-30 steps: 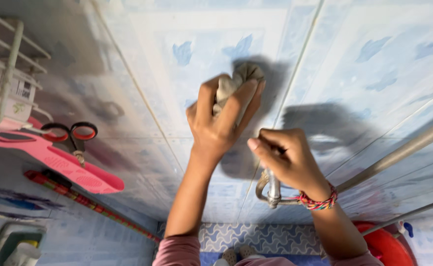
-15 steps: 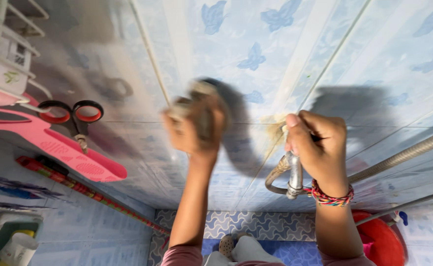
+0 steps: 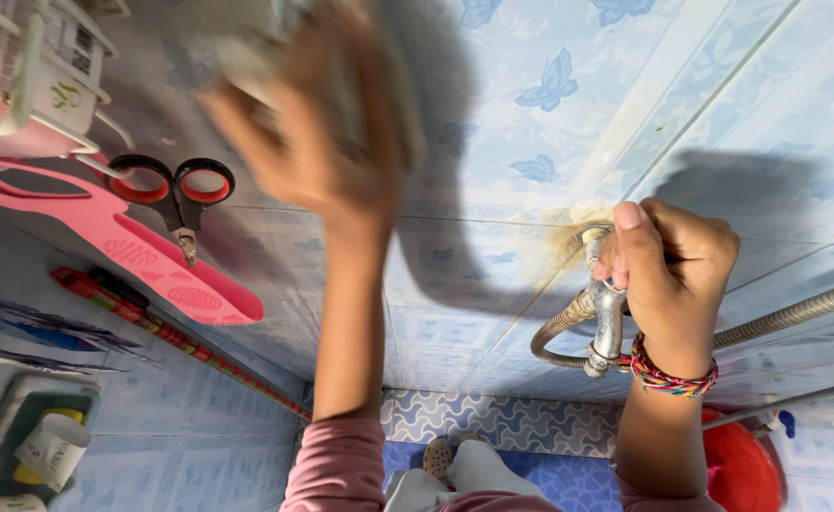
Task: The person wipes the tiled wall and a water faucet using a cloth, scrubbing different sections of the tiles and the metal body of the faucet.
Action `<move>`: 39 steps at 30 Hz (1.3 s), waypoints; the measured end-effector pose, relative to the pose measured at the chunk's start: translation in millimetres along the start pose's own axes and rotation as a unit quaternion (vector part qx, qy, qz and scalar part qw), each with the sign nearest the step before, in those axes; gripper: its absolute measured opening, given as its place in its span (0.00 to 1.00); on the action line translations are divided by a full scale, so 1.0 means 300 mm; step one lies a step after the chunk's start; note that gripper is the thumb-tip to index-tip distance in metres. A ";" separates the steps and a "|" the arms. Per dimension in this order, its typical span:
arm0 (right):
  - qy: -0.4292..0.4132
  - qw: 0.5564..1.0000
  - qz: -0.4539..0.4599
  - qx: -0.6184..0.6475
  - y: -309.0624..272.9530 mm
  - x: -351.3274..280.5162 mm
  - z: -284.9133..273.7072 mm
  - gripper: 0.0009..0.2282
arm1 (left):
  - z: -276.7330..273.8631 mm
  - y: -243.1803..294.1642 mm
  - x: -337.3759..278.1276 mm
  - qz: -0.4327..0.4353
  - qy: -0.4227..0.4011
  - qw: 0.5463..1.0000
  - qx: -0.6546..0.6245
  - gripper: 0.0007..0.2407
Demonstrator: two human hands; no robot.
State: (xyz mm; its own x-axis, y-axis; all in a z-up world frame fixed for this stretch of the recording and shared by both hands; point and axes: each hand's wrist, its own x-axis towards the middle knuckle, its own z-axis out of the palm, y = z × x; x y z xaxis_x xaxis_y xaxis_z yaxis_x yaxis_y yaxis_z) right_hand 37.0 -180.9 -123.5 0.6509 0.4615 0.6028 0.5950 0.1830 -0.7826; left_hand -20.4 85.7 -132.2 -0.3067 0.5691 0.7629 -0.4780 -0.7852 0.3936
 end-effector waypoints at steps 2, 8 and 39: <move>0.005 1.000 -0.003 -0.002 0.006 0.002 0.002 0.20 | -0.009 0.035 0.077 0.204 -0.008 0.925 0.320 0.16; 0.016 1.000 -0.006 -0.009 0.012 -0.004 0.015 0.19 | -0.017 0.124 0.019 0.116 -0.042 0.958 0.257 0.16; 0.040 0.998 -0.042 0.003 0.018 0.021 0.037 0.20 | -0.075 0.021 0.049 0.217 -0.036 0.906 0.362 0.14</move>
State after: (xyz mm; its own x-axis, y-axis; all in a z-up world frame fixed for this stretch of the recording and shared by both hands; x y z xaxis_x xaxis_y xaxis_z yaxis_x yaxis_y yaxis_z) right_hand 39.1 -167.3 -125.8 0.6344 0.3729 0.6771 0.6463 0.2246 -0.7293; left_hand -46.6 94.6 -130.0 -0.2702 0.1722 0.9473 0.3474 -0.9002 0.2627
